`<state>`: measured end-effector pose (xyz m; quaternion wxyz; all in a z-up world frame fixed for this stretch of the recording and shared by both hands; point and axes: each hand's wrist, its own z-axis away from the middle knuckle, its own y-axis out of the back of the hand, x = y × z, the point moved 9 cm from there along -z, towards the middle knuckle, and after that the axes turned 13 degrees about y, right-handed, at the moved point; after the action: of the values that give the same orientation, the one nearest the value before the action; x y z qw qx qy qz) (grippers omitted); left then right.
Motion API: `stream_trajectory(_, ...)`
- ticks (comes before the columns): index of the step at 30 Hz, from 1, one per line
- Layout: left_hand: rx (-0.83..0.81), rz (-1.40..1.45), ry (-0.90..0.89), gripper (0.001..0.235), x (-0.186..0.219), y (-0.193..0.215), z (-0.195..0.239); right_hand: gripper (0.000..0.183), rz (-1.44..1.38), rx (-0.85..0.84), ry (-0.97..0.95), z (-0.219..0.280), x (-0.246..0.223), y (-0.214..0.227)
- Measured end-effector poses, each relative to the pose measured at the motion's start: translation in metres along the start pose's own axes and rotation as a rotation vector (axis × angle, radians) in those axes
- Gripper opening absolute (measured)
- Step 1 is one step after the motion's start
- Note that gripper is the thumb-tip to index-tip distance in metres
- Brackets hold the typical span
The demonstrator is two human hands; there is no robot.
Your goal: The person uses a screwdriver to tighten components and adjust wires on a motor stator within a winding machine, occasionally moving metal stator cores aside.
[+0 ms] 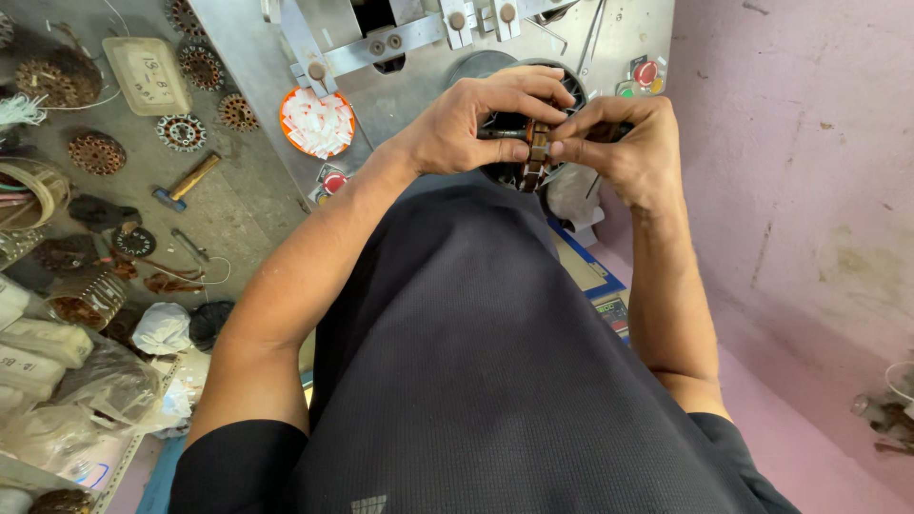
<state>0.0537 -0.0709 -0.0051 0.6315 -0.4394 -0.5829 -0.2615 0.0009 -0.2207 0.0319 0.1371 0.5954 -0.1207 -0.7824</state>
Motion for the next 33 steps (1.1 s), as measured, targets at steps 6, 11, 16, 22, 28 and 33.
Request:
stream_trajectory(6, 0.009, 0.032, -0.004, 0.046, -0.006, 0.003, 0.0, 0.017, 0.026, -0.012, -0.041, -0.004, -0.008, -0.004)
stream_trajectory(11, 0.015, 0.042, -0.012, 0.042, -0.003, 0.004, 0.001, 0.018, 0.082, -0.017, -0.019, -0.004, -0.015, -0.005)
stream_trajectory(16, 0.022, 0.169, 0.029, 0.036, -0.012, 0.004, 0.004, 0.033, -0.052, 0.107, -0.042, 0.017, 0.006, 0.003)
stream_trajectory(22, 0.114, 0.183, 0.093, 0.046, -0.028, 0.001, 0.0, 0.056, -0.811, 0.678, 0.026, 0.048, 0.049, 0.054)
stream_trajectory(28, 0.112, -0.167, 0.062, 0.065, -0.008, 0.001, 0.008, 0.033, -0.992, 0.87, -0.052, 0.073, 0.071, 0.056)
stream_trajectory(33, 0.129, -0.342, 0.113, 0.128, 0.003, -0.027, 0.001, 0.054, -0.841, 0.871, 0.029, 0.084, 0.051, 0.039)
